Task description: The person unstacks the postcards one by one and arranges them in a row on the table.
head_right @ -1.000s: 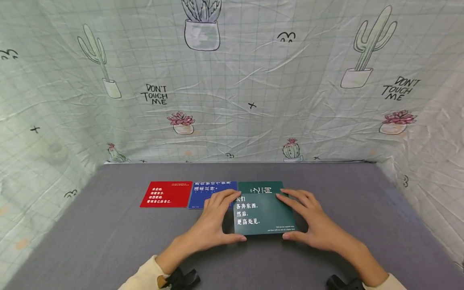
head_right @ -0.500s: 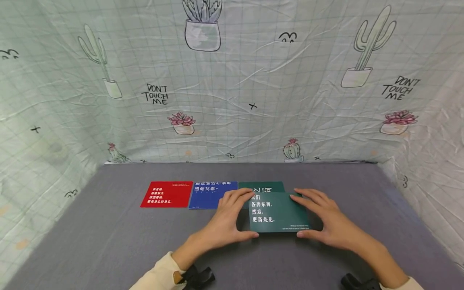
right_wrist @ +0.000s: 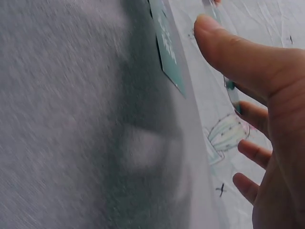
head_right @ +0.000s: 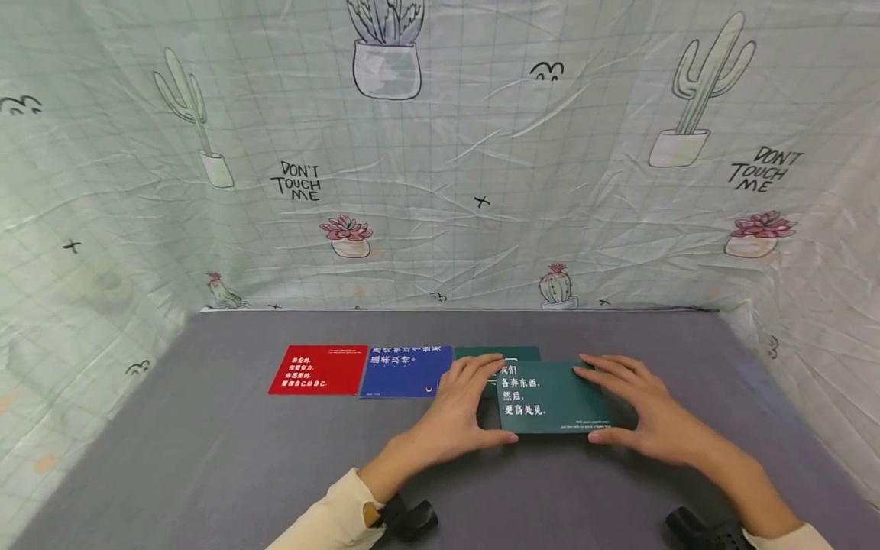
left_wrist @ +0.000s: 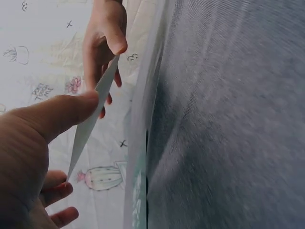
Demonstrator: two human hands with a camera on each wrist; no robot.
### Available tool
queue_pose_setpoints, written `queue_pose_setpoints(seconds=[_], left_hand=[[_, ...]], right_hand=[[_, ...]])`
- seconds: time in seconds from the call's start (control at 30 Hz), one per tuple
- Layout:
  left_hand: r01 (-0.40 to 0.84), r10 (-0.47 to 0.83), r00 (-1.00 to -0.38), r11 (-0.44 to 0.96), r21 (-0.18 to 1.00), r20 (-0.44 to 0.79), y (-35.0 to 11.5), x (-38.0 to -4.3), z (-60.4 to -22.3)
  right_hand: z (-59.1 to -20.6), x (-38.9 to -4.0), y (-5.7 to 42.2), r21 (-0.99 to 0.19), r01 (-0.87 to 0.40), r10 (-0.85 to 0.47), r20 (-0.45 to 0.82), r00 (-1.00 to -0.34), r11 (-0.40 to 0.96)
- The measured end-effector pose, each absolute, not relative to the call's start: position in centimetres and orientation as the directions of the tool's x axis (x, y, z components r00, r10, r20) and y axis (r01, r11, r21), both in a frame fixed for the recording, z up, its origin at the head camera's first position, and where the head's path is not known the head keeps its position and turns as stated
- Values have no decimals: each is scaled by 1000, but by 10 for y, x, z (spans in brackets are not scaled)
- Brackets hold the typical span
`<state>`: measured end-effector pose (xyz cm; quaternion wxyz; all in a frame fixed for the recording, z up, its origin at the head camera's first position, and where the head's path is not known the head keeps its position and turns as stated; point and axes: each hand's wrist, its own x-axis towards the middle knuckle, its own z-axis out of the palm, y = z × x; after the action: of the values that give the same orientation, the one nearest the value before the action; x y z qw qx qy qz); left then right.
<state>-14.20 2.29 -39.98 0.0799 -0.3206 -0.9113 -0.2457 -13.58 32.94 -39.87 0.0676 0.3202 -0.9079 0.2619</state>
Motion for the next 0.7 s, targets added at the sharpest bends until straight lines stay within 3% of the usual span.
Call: queue_pose_setpoints(seconds=[0.27,0.7], left_hand=[[569,514,-822,721,395,246,45,-157,-403],[550,515,-835,762,343,195,76,-176,-410]], right_hand=[[-401,-146,349,-452,-599,-543,263,-798,661],[-405,-163,373,-436,-588,-554,217,-803,681]])
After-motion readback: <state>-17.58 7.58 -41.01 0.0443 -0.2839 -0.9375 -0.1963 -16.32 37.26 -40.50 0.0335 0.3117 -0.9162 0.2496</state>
